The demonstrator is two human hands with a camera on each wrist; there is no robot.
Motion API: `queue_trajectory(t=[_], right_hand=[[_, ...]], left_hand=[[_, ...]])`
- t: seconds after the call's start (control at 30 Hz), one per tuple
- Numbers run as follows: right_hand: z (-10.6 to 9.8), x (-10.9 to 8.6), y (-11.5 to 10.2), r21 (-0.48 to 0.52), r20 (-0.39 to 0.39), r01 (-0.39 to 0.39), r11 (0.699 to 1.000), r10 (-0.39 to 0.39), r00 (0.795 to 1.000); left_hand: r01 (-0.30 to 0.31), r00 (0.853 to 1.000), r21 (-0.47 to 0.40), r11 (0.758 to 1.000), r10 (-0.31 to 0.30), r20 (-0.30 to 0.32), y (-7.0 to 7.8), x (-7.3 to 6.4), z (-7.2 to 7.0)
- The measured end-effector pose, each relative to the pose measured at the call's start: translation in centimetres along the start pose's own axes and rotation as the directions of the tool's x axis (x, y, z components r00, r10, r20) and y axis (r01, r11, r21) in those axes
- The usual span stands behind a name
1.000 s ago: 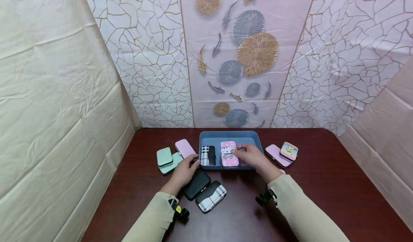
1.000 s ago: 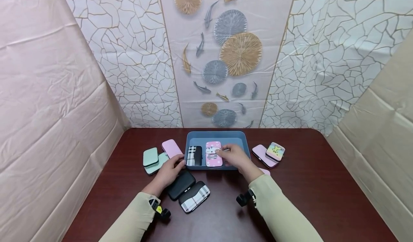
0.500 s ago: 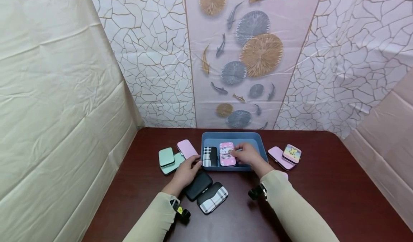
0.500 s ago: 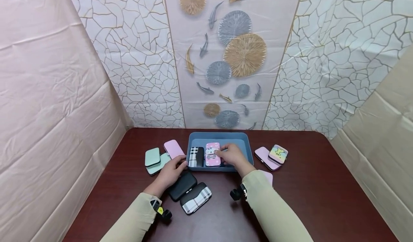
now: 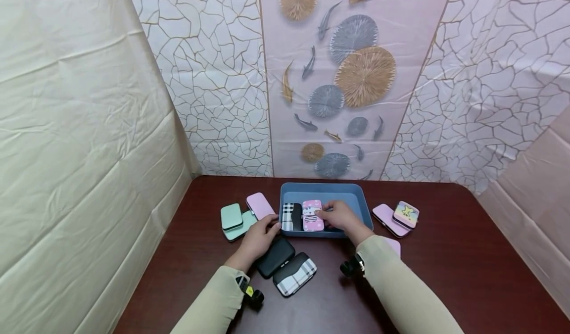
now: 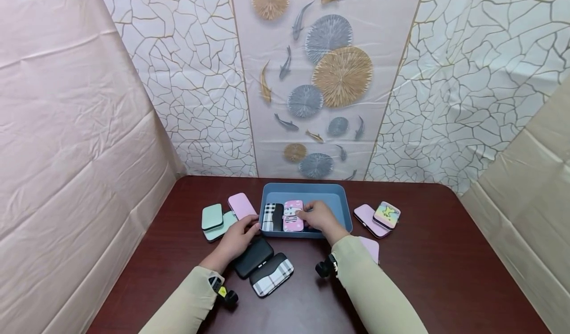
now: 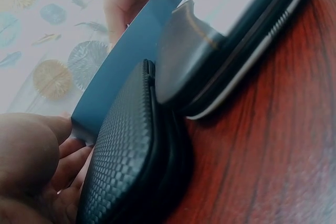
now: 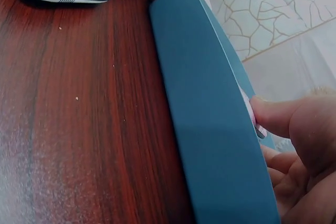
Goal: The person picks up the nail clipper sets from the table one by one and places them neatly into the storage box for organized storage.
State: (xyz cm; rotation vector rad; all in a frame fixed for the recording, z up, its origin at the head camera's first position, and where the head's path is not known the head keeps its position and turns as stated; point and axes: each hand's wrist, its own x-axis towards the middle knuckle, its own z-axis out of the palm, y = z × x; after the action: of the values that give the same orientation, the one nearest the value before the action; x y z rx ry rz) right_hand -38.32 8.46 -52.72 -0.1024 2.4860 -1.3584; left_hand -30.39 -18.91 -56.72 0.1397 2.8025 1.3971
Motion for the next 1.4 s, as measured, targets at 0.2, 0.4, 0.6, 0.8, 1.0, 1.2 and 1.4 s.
queue_trajectory(t=[0.2, 0.4, 0.6, 0.8, 1.0, 1.2, 1.4], right_hand=[[0.09, -0.12, 0.29, -0.023, -0.019, 0.0, 1.0, 0.0, 1.0], [0.21, -0.24, 0.23, -0.045, -0.032, 0.006, 0.999, -0.008, 0.999], [0.34, -0.52, 0.23, -0.06, -0.051, 0.007, 0.998, -0.011, 0.999], [0.36, -0.49, 0.24, -0.082, -0.059, -0.011, 0.997, 0.006, 0.998], [0.39, -0.28, 0.43, -0.098, -0.071, -0.014, 0.995, 0.007, 0.997], [0.42, -0.17, 0.34, -0.2, -0.091, 0.016, 0.98, -0.035, 0.995], [0.34, 0.29, 0.32, -0.245, -0.088, 0.009, 0.969, -0.032, 0.996]], left_hand=[[-0.003, 1.0, 0.007, 1.0, 0.003, -0.001, 0.07, -0.04, 0.02], [-0.011, 1.0, 0.002, 1.0, 0.011, -0.005, 0.01, 0.07, 0.05], [-0.008, 1.0, -0.002, 1.0, 0.008, -0.005, 0.03, 0.0, 0.08], [-0.005, 1.0, 0.001, 1.0, 0.005, -0.007, 0.04, -0.06, 0.07], [-0.003, 1.0, 0.007, 1.0, 0.003, -0.007, 0.0, -0.08, 0.14], [0.001, 1.0, 0.014, 1.0, -0.001, -0.01, 0.09, -0.14, 0.13], [0.002, 1.0, 0.012, 1.0, -0.002, -0.013, 0.15, -0.09, 0.08]])
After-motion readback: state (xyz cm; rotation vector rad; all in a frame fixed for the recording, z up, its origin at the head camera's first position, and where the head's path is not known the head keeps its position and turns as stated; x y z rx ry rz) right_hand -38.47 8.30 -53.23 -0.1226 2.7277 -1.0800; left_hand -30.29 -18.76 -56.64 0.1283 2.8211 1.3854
